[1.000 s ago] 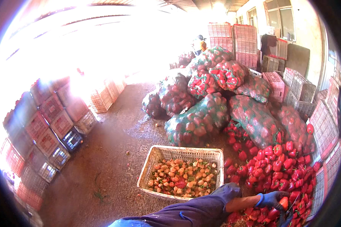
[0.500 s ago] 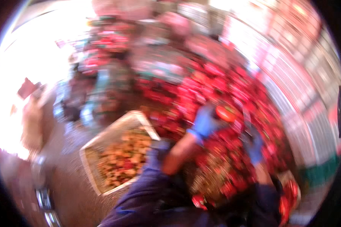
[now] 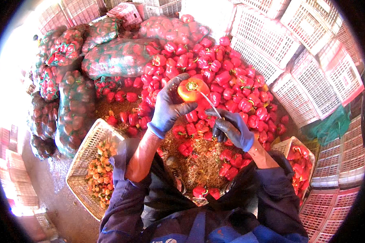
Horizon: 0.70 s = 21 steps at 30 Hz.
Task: The person cuts peppers with a knife, removes the stems and seeds, and places the prepared peppers into a bin.
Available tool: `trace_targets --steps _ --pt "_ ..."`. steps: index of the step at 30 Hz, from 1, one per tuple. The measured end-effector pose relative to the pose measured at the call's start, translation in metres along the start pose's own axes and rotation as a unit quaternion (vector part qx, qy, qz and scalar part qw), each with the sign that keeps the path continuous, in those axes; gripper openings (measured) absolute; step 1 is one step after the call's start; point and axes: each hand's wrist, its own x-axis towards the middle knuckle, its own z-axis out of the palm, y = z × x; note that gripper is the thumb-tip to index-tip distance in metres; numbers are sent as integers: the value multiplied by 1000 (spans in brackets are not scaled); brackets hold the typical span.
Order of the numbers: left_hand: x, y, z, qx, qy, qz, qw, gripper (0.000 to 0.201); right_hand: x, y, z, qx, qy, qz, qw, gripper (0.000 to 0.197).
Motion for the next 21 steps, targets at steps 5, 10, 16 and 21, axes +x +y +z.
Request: trace_targets --steps 5,10,16,21 --pt "-6 -6 4 38 -1 25 999 80 3 7 2 45 -5 43 998 48" --pt "11 -2 -14 -98 113 93 984 53 0 24 3 -34 5 39 999 42" --pt "1 5 -16 -207 51 -21 977 62 -8 24 -9 30 182 42 982 36" --pt "-8 -13 12 -264 -47 -111 957 75 2 10 -2 24 195 -53 979 62"
